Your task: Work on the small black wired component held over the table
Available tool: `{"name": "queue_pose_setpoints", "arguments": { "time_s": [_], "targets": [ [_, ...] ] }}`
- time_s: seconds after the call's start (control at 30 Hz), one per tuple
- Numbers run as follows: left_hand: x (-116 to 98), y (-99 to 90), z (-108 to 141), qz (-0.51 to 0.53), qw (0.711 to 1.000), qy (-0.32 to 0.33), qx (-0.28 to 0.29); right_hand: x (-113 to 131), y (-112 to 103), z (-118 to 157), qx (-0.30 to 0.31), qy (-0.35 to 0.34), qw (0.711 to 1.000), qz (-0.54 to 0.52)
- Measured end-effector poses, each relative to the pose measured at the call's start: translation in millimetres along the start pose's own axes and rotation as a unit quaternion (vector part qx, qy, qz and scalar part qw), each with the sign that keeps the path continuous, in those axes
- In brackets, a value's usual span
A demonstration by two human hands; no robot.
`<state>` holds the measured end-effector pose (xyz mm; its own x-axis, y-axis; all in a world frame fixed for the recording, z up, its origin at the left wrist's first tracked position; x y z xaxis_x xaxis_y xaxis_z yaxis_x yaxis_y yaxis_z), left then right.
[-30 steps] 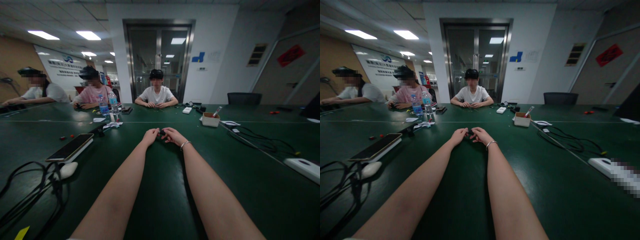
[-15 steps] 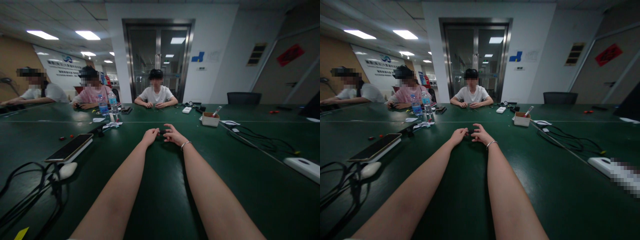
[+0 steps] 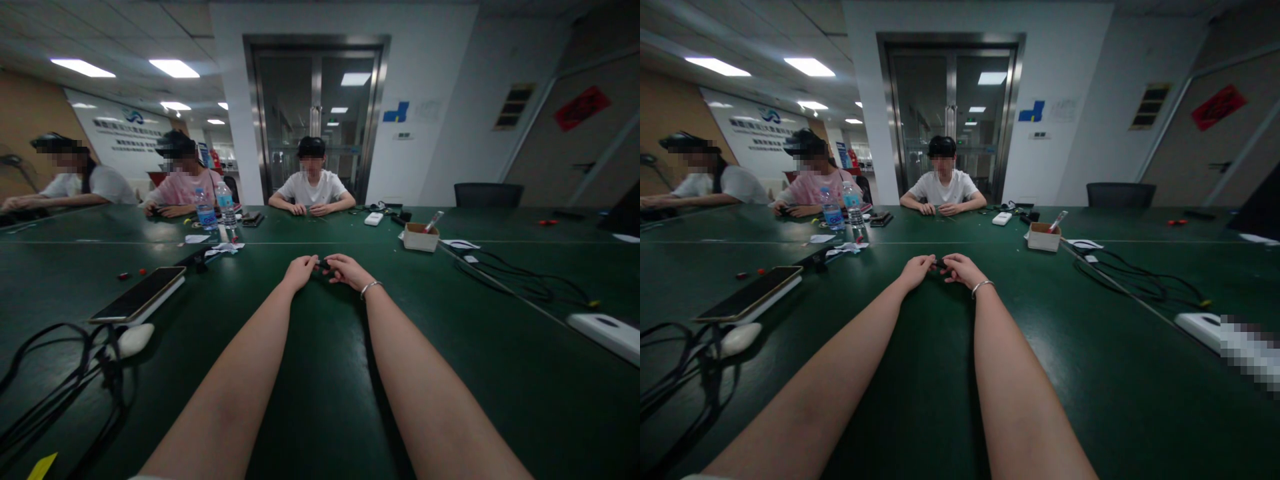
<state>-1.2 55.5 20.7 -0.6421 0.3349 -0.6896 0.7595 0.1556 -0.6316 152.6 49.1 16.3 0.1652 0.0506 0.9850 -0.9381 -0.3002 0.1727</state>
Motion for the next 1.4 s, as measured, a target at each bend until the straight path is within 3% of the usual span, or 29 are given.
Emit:
{"name": "queue_pose_setpoints", "arguments": {
  "time_s": [0.27,0.4,0.6,1.03,1.27,1.4],
  "targets": [
    [5.6,2.6,-1.0,-0.015,0.999,-0.036,0.020,-1.4,-1.6,-1.4,0.006,-0.003,1.000,-0.028],
    [8.0,3.7,-2.0,0.070,0.996,-0.047,0.003,-1.4,-2.1,-1.7,0.000,-0.003,0.999,-0.035],
    [6.2,5.9,-3.7,0.178,0.984,-0.003,0.009,-1.9,-3.6,-2.1,0.000,-0.001,0.999,-0.036],
    [3.4,11.1,-4.1,0.223,0.974,0.000,0.036,-3.0,-4.5,-3.6,-0.002,0.001,0.999,-0.038],
    [9.1,4.2,-7.0,0.149,0.989,0.011,-0.013,-1.8,-4.1,-1.6,-0.004,0.004,0.999,-0.035],
    [7.3,4.6,-5.9,0.174,0.984,0.019,0.002,-0.6,-3.3,0.1,-0.006,0.004,0.999,-0.035]
  ]
}}
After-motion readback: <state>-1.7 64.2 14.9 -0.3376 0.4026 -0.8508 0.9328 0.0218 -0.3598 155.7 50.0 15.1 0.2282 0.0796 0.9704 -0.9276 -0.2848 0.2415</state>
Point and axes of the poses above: each hand's wrist, its own z-axis away from the middle knuckle, its own y-axis out of the palm, x = y × z, the point moved 5 cm from there along -z, towards the middle knuckle, and after that the axes turned 5 degrees about -z, right-handed, at the moved point
